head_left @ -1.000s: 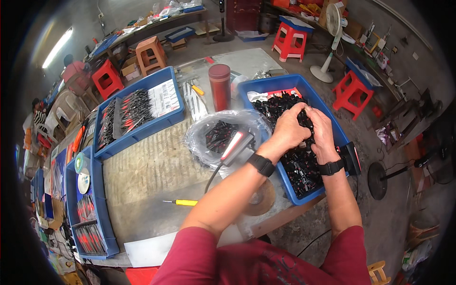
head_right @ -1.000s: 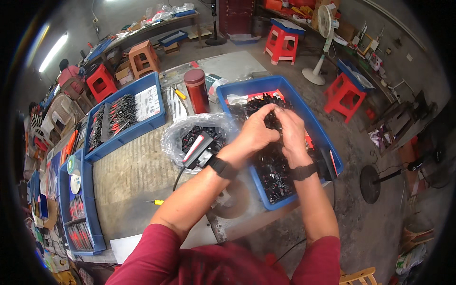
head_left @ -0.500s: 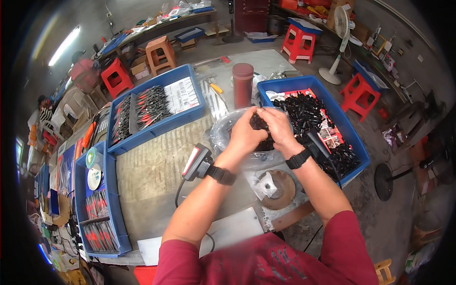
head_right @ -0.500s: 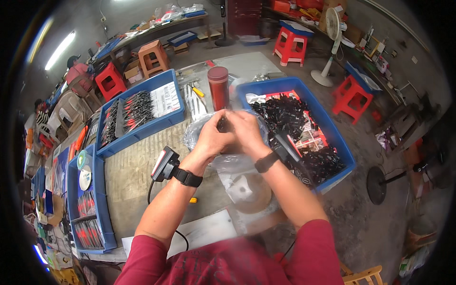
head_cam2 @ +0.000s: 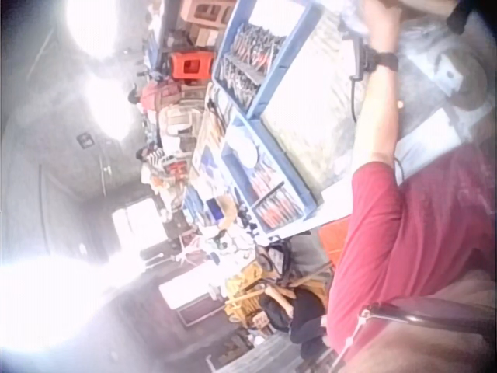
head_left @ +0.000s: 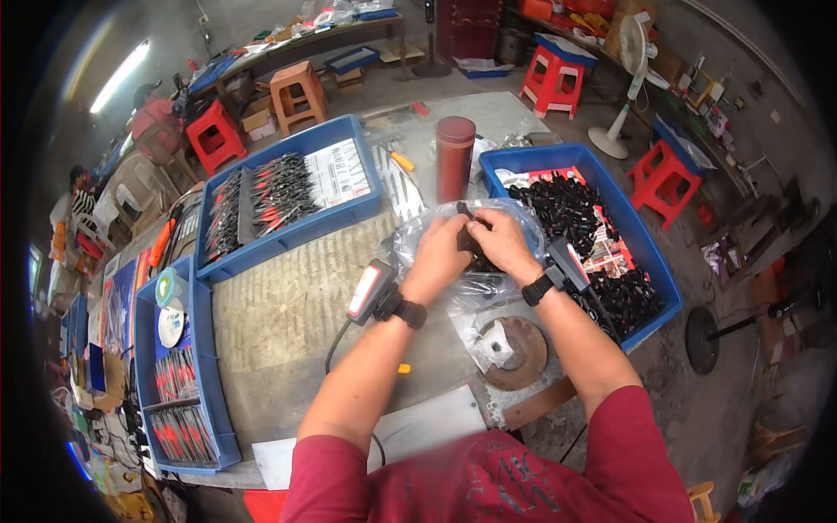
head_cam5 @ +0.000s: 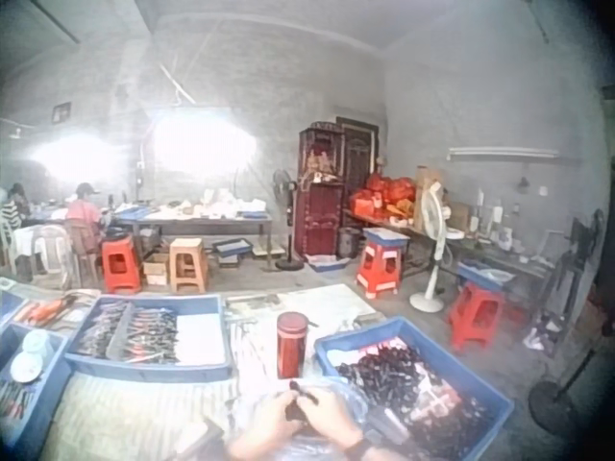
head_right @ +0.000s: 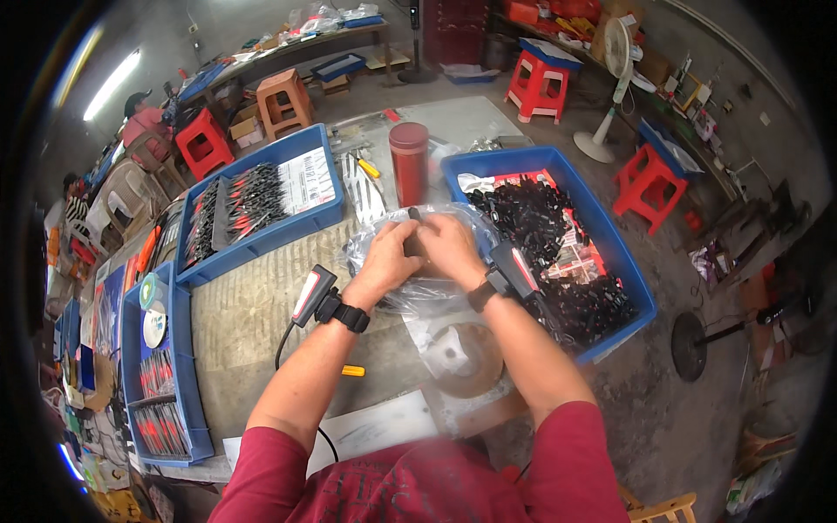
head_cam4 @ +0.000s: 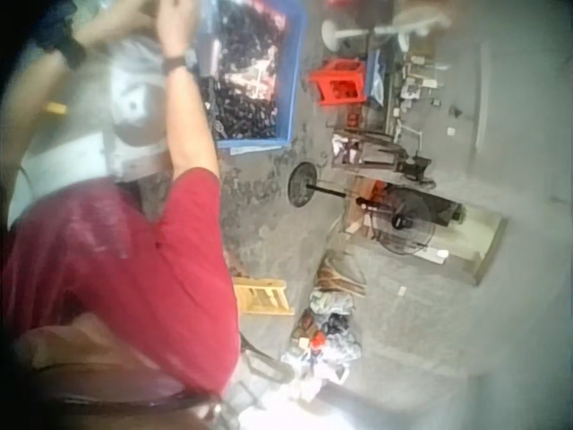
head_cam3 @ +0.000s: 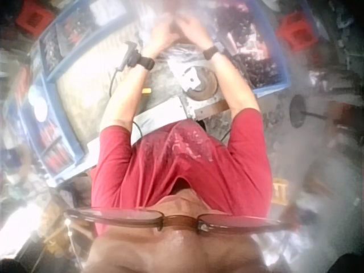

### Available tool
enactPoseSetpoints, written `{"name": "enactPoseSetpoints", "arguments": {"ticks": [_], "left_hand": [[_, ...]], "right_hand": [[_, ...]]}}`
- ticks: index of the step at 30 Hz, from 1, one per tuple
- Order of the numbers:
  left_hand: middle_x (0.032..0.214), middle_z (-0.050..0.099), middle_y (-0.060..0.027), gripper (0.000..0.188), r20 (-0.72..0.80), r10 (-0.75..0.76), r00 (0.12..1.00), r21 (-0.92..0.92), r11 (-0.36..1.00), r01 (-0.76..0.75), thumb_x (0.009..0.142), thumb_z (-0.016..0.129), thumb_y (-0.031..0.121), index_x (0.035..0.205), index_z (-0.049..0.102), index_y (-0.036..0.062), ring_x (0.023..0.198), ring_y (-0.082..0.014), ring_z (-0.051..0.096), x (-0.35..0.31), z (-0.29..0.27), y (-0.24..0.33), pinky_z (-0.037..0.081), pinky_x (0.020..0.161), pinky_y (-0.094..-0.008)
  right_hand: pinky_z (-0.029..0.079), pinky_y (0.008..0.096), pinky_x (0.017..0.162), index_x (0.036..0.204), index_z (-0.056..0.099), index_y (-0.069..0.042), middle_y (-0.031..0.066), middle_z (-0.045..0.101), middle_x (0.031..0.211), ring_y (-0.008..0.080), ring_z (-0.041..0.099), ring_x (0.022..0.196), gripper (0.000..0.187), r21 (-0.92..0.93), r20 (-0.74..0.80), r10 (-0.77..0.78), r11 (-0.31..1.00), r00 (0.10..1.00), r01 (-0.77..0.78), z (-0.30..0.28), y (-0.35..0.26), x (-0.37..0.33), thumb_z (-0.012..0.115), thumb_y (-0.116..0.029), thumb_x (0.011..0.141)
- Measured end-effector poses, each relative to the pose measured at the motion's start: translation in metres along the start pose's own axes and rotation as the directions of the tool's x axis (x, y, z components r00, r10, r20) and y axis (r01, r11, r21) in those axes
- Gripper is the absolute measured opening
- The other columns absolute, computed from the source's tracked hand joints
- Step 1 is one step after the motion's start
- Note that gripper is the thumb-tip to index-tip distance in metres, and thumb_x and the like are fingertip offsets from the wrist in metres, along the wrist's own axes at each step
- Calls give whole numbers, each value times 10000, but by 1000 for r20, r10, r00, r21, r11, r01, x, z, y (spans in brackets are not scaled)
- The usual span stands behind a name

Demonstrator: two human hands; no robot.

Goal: The person packs small black padlocks from a blue bin into a clear plastic bag. They repeatedly scoop the locks with both hands and place them into the bag, then set the filled bag on the table.

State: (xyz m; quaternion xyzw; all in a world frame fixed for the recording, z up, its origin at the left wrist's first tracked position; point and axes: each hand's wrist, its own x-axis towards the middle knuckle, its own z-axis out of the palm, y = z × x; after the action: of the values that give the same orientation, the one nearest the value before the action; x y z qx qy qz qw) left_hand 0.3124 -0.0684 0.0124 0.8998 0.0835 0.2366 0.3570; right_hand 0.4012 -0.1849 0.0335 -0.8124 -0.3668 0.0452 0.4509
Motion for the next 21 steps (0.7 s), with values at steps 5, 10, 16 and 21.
{"name": "enactPoseSetpoints", "arguments": {"ticks": [5,10,16,21], "left_hand": [[1031,581,-183,399,120,-4,993,151,988,-15,668,686,79,1064,646,57,987,-352,564,6,-16,16,464,874,-388],[937,607,-227,258,113,-32,993,304,953,-4,735,586,28,983,656,14,906,-397,585,11,-34,43,476,821,-434],[884,618,-223,229,96,266,959,30,962,-270,752,630,105,944,634,-20,855,-383,600,11,-12,100,483,758,-427],[1009,590,-209,363,391,458,799,-239,888,-392,742,667,161,1054,585,-5,932,-373,583,3,37,148,483,804,-413]], "right_hand": [[452,390,884,1105,591,27,225,621,1061,356,587,1014,331,-173,198,-28,983,980,63,-24,-19,-7,560,-129,815],[499,306,741,1055,633,13,155,677,921,195,650,825,260,19,117,-142,990,983,141,-62,-28,-29,585,-130,843],[487,411,723,948,645,-7,200,651,887,353,631,835,282,-324,-87,-37,946,996,7,-166,39,-49,554,-258,857],[467,476,751,1014,637,-32,247,628,890,417,595,840,373,-634,-43,271,736,962,-235,-218,112,-81,534,-360,869]]}}
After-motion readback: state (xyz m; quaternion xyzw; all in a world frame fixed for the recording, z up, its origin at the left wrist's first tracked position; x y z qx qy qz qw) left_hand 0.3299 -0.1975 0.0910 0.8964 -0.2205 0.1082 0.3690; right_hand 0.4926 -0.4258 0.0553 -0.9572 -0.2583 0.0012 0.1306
